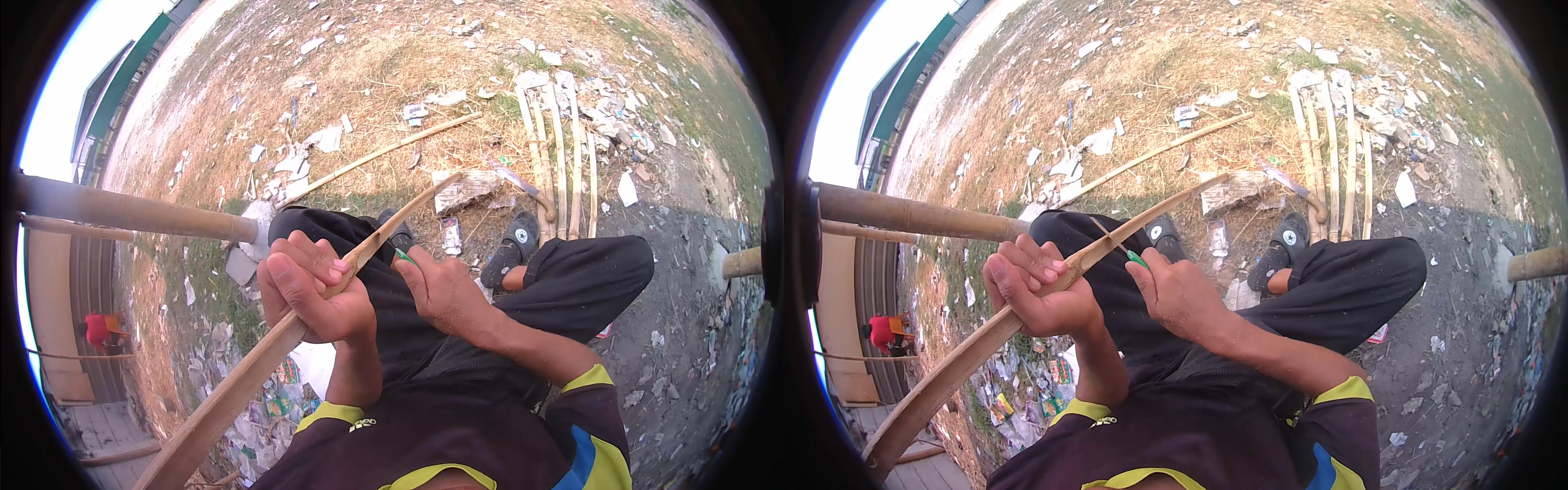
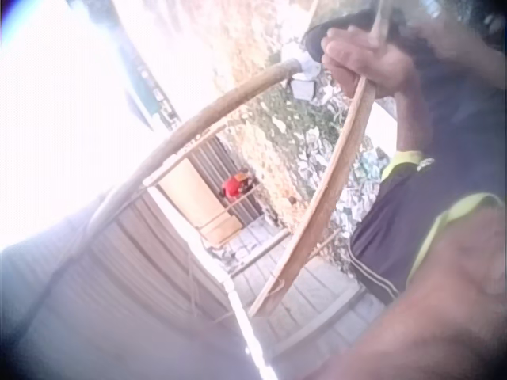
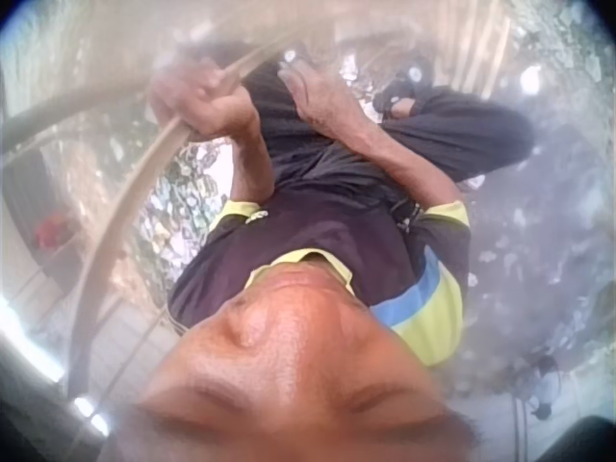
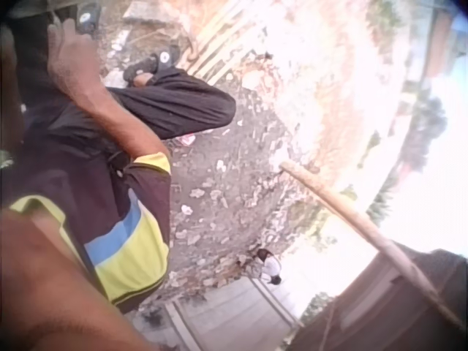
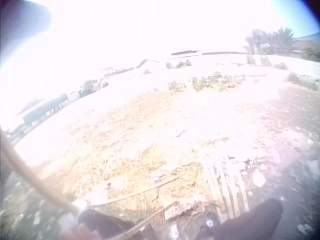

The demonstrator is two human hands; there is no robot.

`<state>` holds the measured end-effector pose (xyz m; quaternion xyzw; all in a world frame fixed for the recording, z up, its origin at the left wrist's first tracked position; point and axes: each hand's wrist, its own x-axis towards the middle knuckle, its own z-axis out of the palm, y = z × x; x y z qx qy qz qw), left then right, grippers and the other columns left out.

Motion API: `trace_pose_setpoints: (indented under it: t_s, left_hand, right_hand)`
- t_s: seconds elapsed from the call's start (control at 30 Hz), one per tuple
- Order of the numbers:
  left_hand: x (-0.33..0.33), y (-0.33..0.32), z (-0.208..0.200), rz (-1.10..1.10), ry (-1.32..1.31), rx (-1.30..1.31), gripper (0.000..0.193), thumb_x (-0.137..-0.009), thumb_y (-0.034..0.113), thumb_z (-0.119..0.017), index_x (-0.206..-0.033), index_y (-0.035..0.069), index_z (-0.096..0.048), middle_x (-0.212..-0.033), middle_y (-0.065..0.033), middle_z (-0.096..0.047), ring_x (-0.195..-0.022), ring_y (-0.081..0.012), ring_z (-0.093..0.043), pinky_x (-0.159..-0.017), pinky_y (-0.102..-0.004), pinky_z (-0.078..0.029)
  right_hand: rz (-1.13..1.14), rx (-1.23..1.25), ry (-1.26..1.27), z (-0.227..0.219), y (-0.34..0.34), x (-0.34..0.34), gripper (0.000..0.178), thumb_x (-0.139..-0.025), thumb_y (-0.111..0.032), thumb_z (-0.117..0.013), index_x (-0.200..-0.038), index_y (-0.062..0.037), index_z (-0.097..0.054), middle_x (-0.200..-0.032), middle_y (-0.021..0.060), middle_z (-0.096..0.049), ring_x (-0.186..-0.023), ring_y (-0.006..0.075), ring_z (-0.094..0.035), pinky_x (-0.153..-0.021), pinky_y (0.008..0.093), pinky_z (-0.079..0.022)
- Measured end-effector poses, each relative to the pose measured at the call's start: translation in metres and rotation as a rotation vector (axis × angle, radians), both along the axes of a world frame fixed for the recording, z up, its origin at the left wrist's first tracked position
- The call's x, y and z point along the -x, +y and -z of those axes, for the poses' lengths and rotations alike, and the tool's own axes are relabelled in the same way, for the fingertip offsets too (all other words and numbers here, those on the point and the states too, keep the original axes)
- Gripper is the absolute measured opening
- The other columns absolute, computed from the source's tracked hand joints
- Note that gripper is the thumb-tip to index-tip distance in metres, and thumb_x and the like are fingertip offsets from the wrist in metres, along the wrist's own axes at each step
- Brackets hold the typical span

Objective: The person sits on the ground and uses a small knife to shave the surface of a thin bamboo stick. They hold the stick with their left hand and scrape the blade along its length with their right hand, removing thin strips of material.

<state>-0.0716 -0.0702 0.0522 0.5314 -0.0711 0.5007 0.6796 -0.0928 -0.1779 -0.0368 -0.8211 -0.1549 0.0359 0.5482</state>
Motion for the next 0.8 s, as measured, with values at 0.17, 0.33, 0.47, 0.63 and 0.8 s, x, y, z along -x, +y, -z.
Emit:
trace_pose_setpoints:
  t_s: [0.17, 0.33, 0.47, 0.63, 0.8]
  left_hand:
    - [-0.001, -0.005, -0.003, -0.004, 0.021, -0.011, 0.035, -0.095, 0.013, -0.044, -0.064, 0.007, -0.032, -0.052, 0.0, -0.029, -0.046, -0.0064, -0.027, -0.039, -0.0192, -0.021]
    - [0.001, -0.003, 0.0, 0.015, 0.008, 0.011, 0.034, -0.095, 0.013, -0.044, -0.064, 0.007, -0.032, -0.052, 0.0001, -0.03, -0.046, -0.0064, -0.026, -0.039, -0.0189, -0.021]
    - [-0.001, -0.003, 0.0, 0.002, 0.016, 0.025, 0.034, -0.095, 0.013, -0.044, -0.064, 0.007, -0.032, -0.052, 0.0002, -0.029, -0.046, -0.0064, -0.026, -0.039, -0.0189, -0.02]
    - [0.001, 0.0, 0.002, 0.016, -0.006, 0.013, 0.034, -0.096, 0.013, -0.043, -0.064, 0.007, -0.033, -0.052, -0.0001, -0.029, -0.046, -0.0063, -0.026, -0.039, -0.0189, -0.02]
    - [0.001, -0.001, 0.002, 0.021, 0.022, -0.013, 0.034, -0.095, 0.014, -0.044, -0.064, 0.012, -0.03, -0.053, 0.0024, -0.029, -0.046, -0.0043, -0.026, -0.039, -0.0173, -0.018]
  right_hand:
    - [0.016, 0.136, -0.047, 0.009, -0.002, -0.009, 0.023, -0.098, -0.021, -0.047, -0.091, -0.0006, -0.053, -0.065, 0.0231, -0.058, -0.06, 0.0448, -0.059, -0.052, 0.0492, -0.046]
    - [0.032, 0.013, -0.036, 0.005, 0.003, 0.0, 0.024, -0.099, -0.023, -0.047, -0.091, -0.0008, -0.053, -0.066, 0.0228, -0.059, -0.059, 0.044, -0.059, -0.05, 0.0493, -0.046]
    - [0.088, 0.103, -0.113, 0.026, -0.002, -0.019, 0.029, -0.098, -0.028, -0.048, -0.087, -0.0015, -0.051, -0.05, 0.0227, -0.052, -0.049, 0.0434, -0.056, -0.043, 0.0499, -0.042]
    - [0.072, 0.05, -0.174, 0.016, 0.004, -0.009, 0.029, -0.098, -0.029, -0.049, -0.087, -0.0015, -0.052, -0.048, 0.0198, -0.052, -0.048, 0.0422, -0.057, -0.043, 0.0496, -0.043]
    - [0.15, 0.278, -0.113, 0.061, -0.011, -0.03, 0.026, -0.098, -0.026, -0.049, -0.09, -0.0013, -0.051, -0.056, 0.0221, -0.056, -0.055, 0.044, -0.058, -0.046, 0.0506, -0.043]
